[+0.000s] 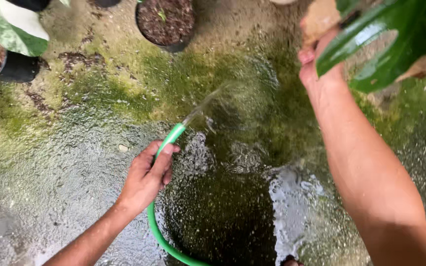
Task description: The person waters various potted plants on a garden shelf using a hose and then touches and trims leaves on a larger plant by hand.
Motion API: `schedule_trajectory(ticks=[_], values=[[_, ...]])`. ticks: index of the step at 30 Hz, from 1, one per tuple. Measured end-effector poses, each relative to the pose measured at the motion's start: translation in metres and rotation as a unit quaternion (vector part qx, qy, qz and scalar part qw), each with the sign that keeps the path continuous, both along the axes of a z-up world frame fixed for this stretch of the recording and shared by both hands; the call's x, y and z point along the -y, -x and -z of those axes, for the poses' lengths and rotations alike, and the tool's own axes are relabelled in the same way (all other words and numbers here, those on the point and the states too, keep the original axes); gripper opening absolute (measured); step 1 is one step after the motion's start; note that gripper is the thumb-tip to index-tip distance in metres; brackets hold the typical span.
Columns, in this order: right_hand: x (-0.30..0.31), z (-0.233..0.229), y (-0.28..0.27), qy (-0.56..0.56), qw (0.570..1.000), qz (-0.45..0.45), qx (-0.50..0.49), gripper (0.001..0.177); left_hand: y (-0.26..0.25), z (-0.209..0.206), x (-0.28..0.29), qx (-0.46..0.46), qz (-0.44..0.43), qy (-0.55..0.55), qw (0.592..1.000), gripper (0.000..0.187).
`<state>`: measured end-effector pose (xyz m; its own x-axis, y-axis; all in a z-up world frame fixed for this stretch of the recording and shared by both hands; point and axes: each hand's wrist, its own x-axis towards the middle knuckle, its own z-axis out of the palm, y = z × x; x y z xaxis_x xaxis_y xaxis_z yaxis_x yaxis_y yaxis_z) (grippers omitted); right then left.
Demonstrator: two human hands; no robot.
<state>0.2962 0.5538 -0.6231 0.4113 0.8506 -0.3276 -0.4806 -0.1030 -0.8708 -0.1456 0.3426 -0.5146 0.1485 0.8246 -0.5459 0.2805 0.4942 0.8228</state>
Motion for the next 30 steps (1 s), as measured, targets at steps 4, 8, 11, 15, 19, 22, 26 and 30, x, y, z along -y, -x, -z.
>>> schedule_trajectory(ticks=[4,8,11,15,19,22,26,30], values=[[-0.052,-0.017,0.000,-0.035,0.999,0.032,-0.019,0.026,-0.014,0.000,-0.021,0.034,-0.040,-0.004,0.999,0.035],[0.027,-0.019,0.063,0.068,0.988,0.036,0.134,0.010,-0.026,-0.018,-0.027,0.091,-0.092,0.079,0.988,0.036],[0.105,-0.022,0.097,0.101,0.873,-0.171,0.445,0.022,-0.031,-0.022,-0.024,0.107,-0.099,0.096,0.985,0.034],[0.162,-0.034,0.114,0.159,0.665,-0.379,0.624,0.022,-0.038,-0.014,-0.027,0.139,-0.116,0.120,0.976,0.033],[0.200,-0.042,0.115,0.021,0.603,-0.422,0.677,0.019,-0.050,-0.018,-0.050,0.164,-0.176,0.051,0.969,0.030],[0.207,-0.039,0.111,0.027,0.576,-0.432,0.693,0.019,-0.061,-0.026,-0.077,0.174,-0.192,-0.022,0.966,0.028],[0.210,-0.055,0.109,0.085,0.594,-0.457,0.657,0.022,-0.079,-0.038,-0.109,0.185,-0.179,-0.111,0.960,0.027],[0.193,-0.111,0.122,0.186,0.697,-0.383,0.577,0.039,-0.110,-0.038,-0.115,0.250,-0.131,-0.112,0.953,0.027]])
